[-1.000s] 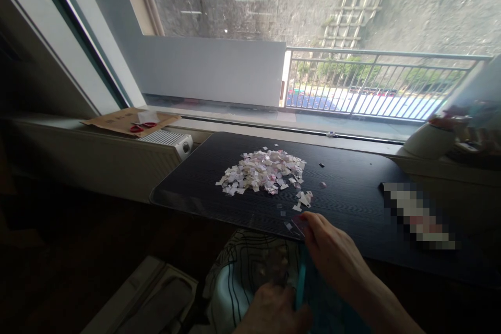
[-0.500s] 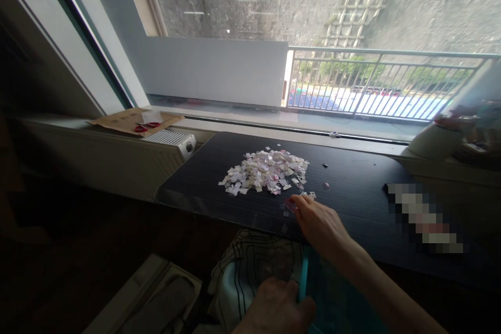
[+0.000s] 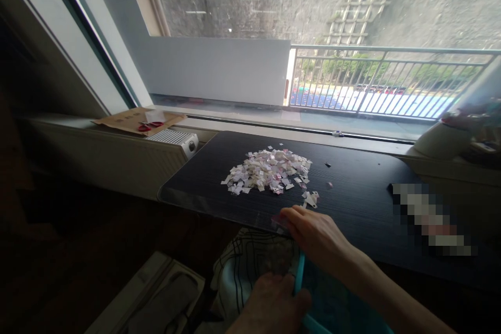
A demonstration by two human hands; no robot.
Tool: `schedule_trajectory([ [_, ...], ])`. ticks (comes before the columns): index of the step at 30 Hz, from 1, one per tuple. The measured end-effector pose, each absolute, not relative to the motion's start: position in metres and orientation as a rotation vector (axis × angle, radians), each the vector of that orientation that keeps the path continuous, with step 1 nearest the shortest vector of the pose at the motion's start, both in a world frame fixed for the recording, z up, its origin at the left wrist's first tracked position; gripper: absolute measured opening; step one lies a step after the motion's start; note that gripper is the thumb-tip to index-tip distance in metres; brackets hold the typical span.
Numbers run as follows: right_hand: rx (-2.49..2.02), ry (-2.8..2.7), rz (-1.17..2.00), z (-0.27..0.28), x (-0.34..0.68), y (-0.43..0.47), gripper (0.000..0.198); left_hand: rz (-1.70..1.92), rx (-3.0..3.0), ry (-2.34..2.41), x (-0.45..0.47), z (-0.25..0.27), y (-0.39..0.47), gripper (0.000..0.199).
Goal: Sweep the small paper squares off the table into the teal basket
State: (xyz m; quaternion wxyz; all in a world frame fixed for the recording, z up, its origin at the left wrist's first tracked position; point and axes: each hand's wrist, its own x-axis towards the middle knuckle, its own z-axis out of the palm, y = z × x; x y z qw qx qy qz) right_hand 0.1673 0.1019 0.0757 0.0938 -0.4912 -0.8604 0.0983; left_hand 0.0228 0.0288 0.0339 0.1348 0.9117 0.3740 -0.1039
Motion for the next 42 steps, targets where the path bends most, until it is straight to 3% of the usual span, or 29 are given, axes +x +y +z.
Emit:
schedule_trajectory([
  [6,-1.604,-2.363,0.314,0.069,0.197,0.069,0.027,-0.174,2.632,1.080,0.019,0.032,0.027,0.017],
  [11,-1.439,-2.459,0.426,0.072,0.199,0.062,0.027,-0.147,2.658,1.111,0.016,0.024,0.025,0.018],
  [20,-1.659,-2.363,-0.032,0.074,0.233,0.121,0.031,-0.104,2.689,1.186,-0.032,0.022,0.019,0.005],
  [25,-1.635,-2.472,0.071,0.073,0.235,0.105,0.031,-0.057,2.499,1.399,-0.041,0.018,0.019,0.022],
  [42,-1.595,-2.532,0.035,0.079,0.230,0.106,0.030,-0.095,2.441,1.369,-0.032,0.022,0.026,0.019],
])
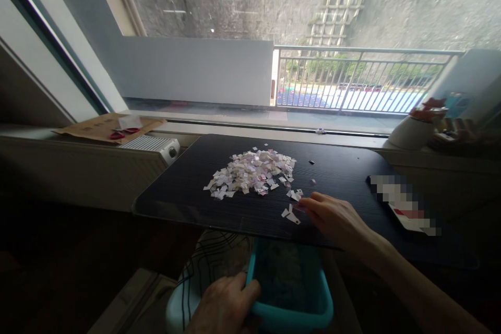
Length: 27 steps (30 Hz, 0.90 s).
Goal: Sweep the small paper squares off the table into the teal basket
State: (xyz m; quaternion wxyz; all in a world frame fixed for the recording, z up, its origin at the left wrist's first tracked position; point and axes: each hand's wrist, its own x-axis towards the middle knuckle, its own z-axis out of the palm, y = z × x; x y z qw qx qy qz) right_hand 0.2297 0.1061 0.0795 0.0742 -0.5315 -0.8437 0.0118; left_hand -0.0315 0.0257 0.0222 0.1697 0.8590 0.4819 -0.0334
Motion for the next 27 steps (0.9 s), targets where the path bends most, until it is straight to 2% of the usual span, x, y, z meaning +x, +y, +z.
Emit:
schedule_trajectory([
  [9,-1.447,-2.522,0.124,0.078,0.225,0.109,0.029,-0.115,2.395,1.331,-0.032,0.020,0.032,0.019],
  [17,-1.354,-2.551,0.290,0.080,0.229,0.067,0.028,-0.069,2.427,1.310,-0.029,0.018,0.032,0.018],
  [23,-1.618,-2.377,0.038,0.079,0.246,0.113,0.032,-0.113,2.483,1.295,-0.023,0.022,0.030,0.020],
  [27,-1.694,-2.447,0.024,0.079,0.243,0.123,0.032,-0.131,2.505,1.263,-0.024,0.023,0.029,0.020],
])
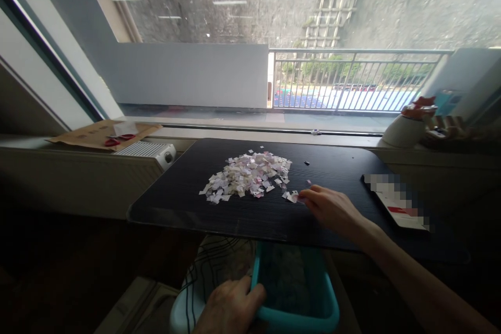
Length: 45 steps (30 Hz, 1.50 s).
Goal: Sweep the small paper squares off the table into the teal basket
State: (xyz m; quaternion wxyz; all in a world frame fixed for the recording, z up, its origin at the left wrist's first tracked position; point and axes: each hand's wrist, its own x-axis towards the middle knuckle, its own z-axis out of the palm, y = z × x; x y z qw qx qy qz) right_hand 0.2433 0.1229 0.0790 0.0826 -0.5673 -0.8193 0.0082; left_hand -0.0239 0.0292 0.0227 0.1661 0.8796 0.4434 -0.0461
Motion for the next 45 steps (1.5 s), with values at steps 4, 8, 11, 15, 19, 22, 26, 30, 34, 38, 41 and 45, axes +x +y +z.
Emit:
schedule_trajectory([
  [4,-1.643,-2.508,0.097,0.083,0.245,0.105,0.032,-0.137,2.495,1.236,-0.022,0.024,0.031,0.020],
  [8,-1.627,-2.452,0.203,0.088,0.250,0.095,0.030,-0.106,2.486,1.225,-0.020,0.027,0.031,0.018],
  [11,-1.587,-2.433,0.329,0.088,0.251,0.098,0.028,-0.088,2.483,1.246,-0.020,0.028,0.030,0.019],
  [15,-1.580,-2.383,0.372,0.084,0.251,0.103,0.027,-0.121,2.462,1.256,-0.021,0.026,0.030,0.018],
  [19,-1.673,-2.332,0.313,0.083,0.250,0.101,0.027,-0.120,2.472,1.251,-0.020,0.019,0.032,0.016],
  [22,-1.647,-2.329,0.379,0.085,0.249,0.094,0.025,-0.122,2.480,1.258,-0.019,0.016,0.033,0.017],
  [26,-1.582,-2.369,0.474,0.088,0.248,0.092,0.023,-0.111,2.482,1.250,-0.020,0.017,0.032,0.018],
  [30,-1.604,-2.335,0.404,0.085,0.244,0.095,0.025,-0.167,2.457,1.255,-0.020,0.021,0.032,0.019],
  [34,-1.497,-2.402,0.514,0.085,0.234,0.084,0.025,-0.185,2.448,1.272,-0.021,0.023,0.033,0.020],
  [38,-1.423,-2.424,0.587,0.088,0.232,0.075,0.025,-0.142,2.444,1.253,-0.020,0.024,0.032,0.019],
  [41,-1.484,-2.367,0.515,0.087,0.234,0.078,0.027,-0.157,2.455,1.260,-0.020,0.023,0.032,0.019],
  [45,-1.435,-2.402,0.569,0.084,0.235,0.078,0.025,-0.147,2.452,1.264,-0.021,0.021,0.033,0.018],
])
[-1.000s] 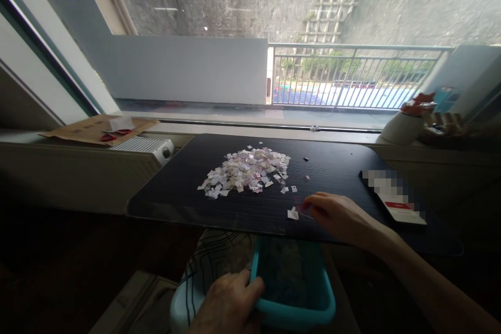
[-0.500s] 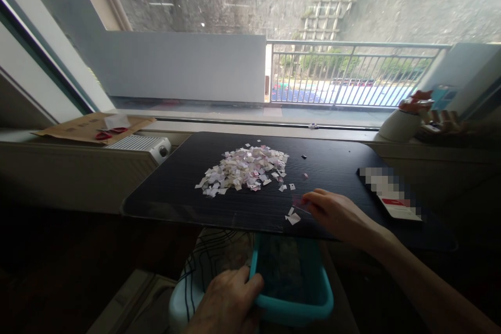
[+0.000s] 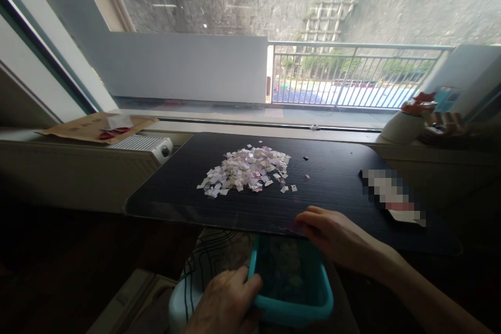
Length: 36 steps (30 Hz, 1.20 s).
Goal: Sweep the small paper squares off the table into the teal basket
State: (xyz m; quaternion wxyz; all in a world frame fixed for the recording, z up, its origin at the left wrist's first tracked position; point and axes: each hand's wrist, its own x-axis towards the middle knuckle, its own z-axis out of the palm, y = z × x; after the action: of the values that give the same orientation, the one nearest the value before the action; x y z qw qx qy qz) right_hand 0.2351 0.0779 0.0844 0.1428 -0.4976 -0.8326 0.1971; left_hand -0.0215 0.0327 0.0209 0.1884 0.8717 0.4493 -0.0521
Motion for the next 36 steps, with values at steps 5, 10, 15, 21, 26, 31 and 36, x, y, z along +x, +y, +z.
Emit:
schedule_trajectory([
  [5,-1.503,-2.310,0.459,0.086,0.247,0.096,0.024,-0.144,2.460,1.266,-0.021,0.021,0.031,0.020],
  [10,-1.646,-2.290,0.321,0.085,0.258,0.125,0.026,-0.135,2.462,1.267,-0.020,0.022,0.032,0.018],
  [15,-1.814,-2.317,0.232,0.088,0.257,0.131,0.028,-0.156,2.452,1.254,-0.022,0.020,0.033,0.020],
  [21,-1.854,-2.336,0.159,0.092,0.241,0.137,0.031,-0.185,2.447,1.261,-0.021,0.017,0.035,0.019],
  [26,-1.683,-2.479,0.286,0.093,0.227,0.119,0.025,-0.111,2.456,1.237,-0.022,0.016,0.032,0.019],
  [31,-1.617,-2.402,0.356,0.085,0.226,0.110,0.027,-0.093,2.451,1.245,-0.021,0.019,0.029,0.019],
  [36,-1.479,-2.486,0.455,0.085,0.218,0.081,0.027,-0.063,2.416,1.286,-0.025,0.024,0.032,0.018],
])
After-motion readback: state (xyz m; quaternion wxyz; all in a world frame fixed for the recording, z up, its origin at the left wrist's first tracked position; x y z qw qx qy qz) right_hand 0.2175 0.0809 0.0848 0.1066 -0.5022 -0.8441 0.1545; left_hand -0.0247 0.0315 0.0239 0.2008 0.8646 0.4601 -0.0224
